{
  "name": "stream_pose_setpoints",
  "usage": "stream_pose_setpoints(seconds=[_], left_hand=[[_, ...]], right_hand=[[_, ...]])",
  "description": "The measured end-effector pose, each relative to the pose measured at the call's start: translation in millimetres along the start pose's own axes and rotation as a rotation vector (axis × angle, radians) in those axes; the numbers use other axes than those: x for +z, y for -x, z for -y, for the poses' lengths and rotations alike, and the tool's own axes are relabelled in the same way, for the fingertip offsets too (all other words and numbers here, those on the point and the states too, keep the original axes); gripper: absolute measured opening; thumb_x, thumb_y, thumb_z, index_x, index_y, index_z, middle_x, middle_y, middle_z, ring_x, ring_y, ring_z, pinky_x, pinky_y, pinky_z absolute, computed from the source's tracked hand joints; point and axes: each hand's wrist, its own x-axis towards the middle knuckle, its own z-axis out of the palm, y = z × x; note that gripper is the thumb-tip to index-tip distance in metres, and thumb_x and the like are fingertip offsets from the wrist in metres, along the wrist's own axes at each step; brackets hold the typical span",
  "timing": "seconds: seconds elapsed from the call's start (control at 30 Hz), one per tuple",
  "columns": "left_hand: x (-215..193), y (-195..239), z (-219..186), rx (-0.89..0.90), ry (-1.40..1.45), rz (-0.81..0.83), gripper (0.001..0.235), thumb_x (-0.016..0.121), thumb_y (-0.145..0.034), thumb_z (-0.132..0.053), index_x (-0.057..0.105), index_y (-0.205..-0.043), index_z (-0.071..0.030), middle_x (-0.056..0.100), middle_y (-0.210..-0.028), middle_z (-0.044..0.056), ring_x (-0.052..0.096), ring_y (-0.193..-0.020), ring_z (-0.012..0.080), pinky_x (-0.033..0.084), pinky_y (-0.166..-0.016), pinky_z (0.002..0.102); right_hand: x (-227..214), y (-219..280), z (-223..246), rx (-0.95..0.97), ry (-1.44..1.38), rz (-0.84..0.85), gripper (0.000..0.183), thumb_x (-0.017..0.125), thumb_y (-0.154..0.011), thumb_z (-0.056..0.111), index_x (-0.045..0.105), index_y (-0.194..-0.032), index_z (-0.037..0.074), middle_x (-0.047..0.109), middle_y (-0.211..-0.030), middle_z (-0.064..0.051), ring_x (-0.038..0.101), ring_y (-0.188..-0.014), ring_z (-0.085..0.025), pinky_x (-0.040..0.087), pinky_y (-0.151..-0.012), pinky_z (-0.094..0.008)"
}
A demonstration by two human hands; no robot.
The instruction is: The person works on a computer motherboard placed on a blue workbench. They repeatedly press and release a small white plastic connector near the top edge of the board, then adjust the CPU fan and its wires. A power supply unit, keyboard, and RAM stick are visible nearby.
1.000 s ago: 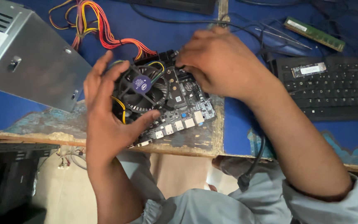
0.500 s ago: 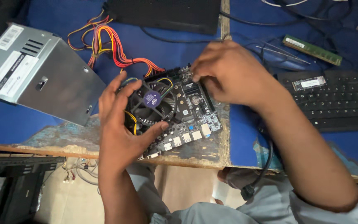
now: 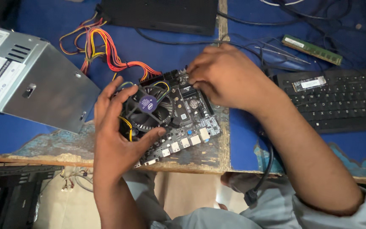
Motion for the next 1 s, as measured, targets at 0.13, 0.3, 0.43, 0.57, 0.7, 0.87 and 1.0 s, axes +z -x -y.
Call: stream_pose_setpoints(seconds=[0.13,0.3,0.43,0.57,0.7,0.87,1.0], left_hand=[[-0.5,-1.1,-1.4,0.002,-0.005,0.001,0.090,0.099,-0.056,-0.021,0.059,-0.136,-0.010,0.048,-0.154,0.020,0.049,-0.142,0.0399,0.041,-0.116,0.048],[-0.5,-0.6,-3.2,-0.019,-0.024,0.013,0.089,0.098,-0.055,-0.021,0.060,-0.135,-0.009,0.049,-0.154,0.020,0.049,-0.141,0.0397,0.041,-0.116,0.048],[-0.8,-0.9,-2.5,0.000,-0.021,0.006,0.088,0.099,-0.057,-0.022,0.060,-0.135,-0.009,0.048,-0.154,0.020,0.049,-0.141,0.0398,0.040,-0.116,0.048],[-0.7,-0.9,-0.7,-0.006,-0.005,0.008,0.087,0.099,-0.057,-0.021,0.060,-0.135,-0.010,0.048,-0.154,0.019,0.048,-0.142,0.0396,0.040,-0.117,0.048],[-0.9,-0.2,-1.1,-0.001,-0.003,0.008,0.087,0.099,-0.058,-0.021,0.060,-0.135,-0.010,0.048,-0.154,0.019,0.048,-0.143,0.0395,0.040,-0.118,0.048],[-0.9,0.4,0.6,-0.011,-0.009,0.023,0.087,0.099,-0.058,-0.020,0.060,-0.135,-0.009,0.048,-0.155,0.019,0.048,-0.142,0.0396,0.040,-0.117,0.048],[-0.3,-0.2,1.7,-0.006,-0.001,0.020,0.087,0.099,-0.058,-0.020,0.060,-0.135,-0.010,0.048,-0.155,0.019,0.048,-0.143,0.0393,0.040,-0.117,0.048]], right_hand=[[-1.0,0.6,1.1,0.023,0.007,0.006,0.014,0.077,-0.080,0.014,0.077,-0.093,0.010,0.075,-0.110,-0.003,0.064,-0.107,-0.028,0.046,-0.090,-0.045],[-1.1,1.9,0.2,0.025,-0.039,0.017,0.012,0.076,-0.080,0.014,0.076,-0.091,0.010,0.075,-0.108,-0.002,0.064,-0.106,-0.027,0.046,-0.091,-0.044],[-0.1,1.6,-0.3,0.016,-0.042,0.019,0.010,0.076,-0.081,0.013,0.075,-0.090,0.010,0.075,-0.108,-0.002,0.064,-0.106,-0.027,0.046,-0.092,-0.045],[-0.4,0.9,-1.7,0.015,-0.054,0.043,0.011,0.076,-0.080,0.014,0.074,-0.090,0.009,0.075,-0.106,-0.003,0.064,-0.105,-0.027,0.046,-0.089,-0.045],[1.4,0.4,-0.3,0.026,-0.047,0.036,0.010,0.075,-0.081,0.013,0.073,-0.090,0.009,0.075,-0.104,-0.003,0.066,-0.103,-0.027,0.046,-0.090,-0.043],[0.9,2.3,-2.9,0.030,-0.064,-0.005,0.010,0.076,-0.085,0.011,0.073,-0.094,0.008,0.073,-0.100,-0.005,0.067,-0.096,-0.029,0.050,-0.087,-0.044],[-1.2,2.8,-2.0,-0.003,-0.019,-0.121,0.016,0.077,-0.085,0.010,0.075,-0.101,0.009,0.073,-0.099,-0.007,0.068,-0.095,-0.031,0.050,-0.083,-0.045]])
